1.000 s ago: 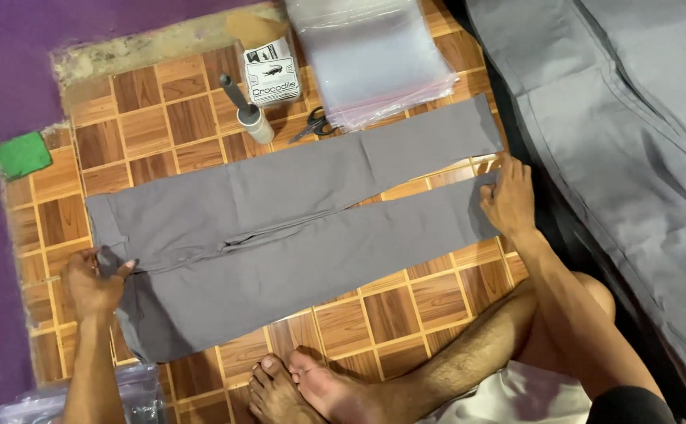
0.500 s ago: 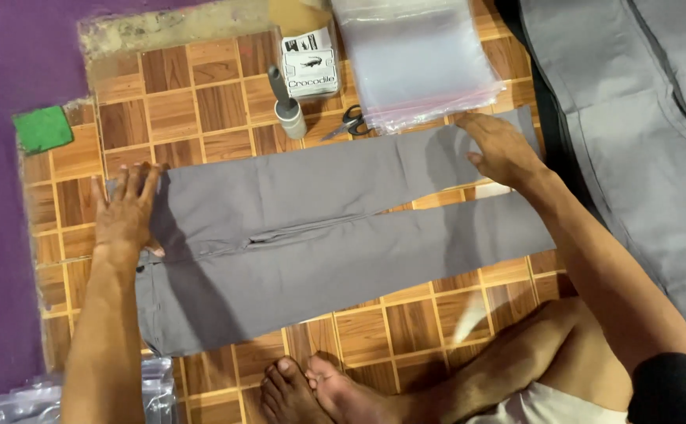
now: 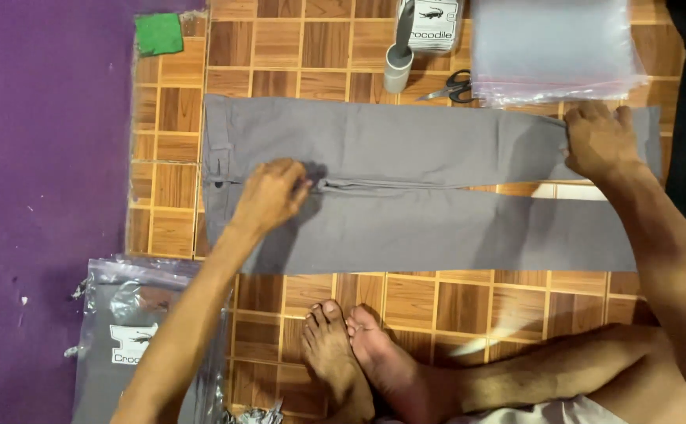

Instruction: Using a lint roller to clean a pair of pants and then folding them neatly on the floor.

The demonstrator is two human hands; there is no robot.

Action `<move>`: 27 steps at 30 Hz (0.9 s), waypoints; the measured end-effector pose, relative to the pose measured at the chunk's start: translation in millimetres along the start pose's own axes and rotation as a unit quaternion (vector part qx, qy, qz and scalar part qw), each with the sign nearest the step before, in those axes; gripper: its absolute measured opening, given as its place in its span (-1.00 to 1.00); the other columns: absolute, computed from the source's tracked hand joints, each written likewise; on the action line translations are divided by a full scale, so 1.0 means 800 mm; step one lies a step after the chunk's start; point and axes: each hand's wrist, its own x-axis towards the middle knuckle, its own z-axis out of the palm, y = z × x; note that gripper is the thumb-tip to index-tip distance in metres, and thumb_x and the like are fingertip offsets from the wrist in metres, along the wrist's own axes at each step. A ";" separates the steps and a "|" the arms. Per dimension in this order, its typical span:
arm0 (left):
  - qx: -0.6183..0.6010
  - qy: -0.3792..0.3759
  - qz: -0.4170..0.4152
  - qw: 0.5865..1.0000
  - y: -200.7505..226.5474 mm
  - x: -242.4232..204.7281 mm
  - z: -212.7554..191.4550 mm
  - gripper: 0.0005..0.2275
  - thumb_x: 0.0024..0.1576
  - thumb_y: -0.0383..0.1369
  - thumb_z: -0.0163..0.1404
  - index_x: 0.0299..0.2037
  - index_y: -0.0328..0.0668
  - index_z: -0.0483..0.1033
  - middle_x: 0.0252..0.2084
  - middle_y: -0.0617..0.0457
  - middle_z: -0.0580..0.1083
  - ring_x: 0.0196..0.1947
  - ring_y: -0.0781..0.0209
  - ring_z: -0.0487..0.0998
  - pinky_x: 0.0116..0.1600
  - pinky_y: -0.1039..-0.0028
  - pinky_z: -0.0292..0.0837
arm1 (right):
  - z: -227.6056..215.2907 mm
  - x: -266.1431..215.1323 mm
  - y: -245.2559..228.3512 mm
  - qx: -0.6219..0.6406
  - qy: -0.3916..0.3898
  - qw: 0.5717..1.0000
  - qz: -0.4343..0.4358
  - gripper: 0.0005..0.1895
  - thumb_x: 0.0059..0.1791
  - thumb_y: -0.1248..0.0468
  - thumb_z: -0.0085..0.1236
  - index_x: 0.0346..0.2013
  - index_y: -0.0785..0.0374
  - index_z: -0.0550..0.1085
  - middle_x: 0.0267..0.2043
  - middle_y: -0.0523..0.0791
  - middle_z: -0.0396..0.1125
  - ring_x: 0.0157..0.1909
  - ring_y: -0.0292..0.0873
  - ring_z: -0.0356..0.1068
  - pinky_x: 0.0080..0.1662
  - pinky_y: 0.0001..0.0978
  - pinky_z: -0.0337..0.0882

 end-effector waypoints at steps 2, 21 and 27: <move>0.016 -0.007 -0.016 1.000 0.028 -0.024 0.035 -0.84 0.09 -0.36 0.10 -0.21 -0.17 0.41 -0.19 -0.01 0.47 -0.22 0.02 0.50 -0.08 0.21 0.37 | 0.005 0.010 -0.010 0.006 -0.030 0.999 0.015 -0.37 -0.25 0.25 0.37 0.12 0.27 0.48 0.19 0.01 0.40 0.23 0.01 0.34 0.23 -0.04 0.22; 0.144 -0.128 -0.161 0.968 -0.210 0.096 0.041 0.02 -0.49 -0.53 0.47 0.31 0.07 0.25 0.16 -0.09 0.45 0.16 -0.21 0.46 0.34 -0.55 -0.50 | -0.179 -0.043 0.023 -0.170 -0.098 0.979 0.049 -0.21 0.03 -0.49 -0.42 0.16 -0.03 0.41 -0.39 -0.16 0.60 -0.40 -0.17 0.65 -0.28 -0.40 0.59; 0.289 -0.115 -0.097 0.946 -0.218 0.094 0.020 -0.67 -0.11 -0.24 0.30 -0.10 0.10 0.65 -0.13 0.02 0.59 -0.14 -0.05 0.60 0.06 0.08 0.35 | -0.184 -0.041 0.042 -0.151 -0.280 0.946 0.067 -0.72 -0.04 -0.20 0.18 -0.29 -0.16 0.51 -0.31 -0.37 0.62 -0.16 -0.33 0.64 -0.05 -0.36 0.56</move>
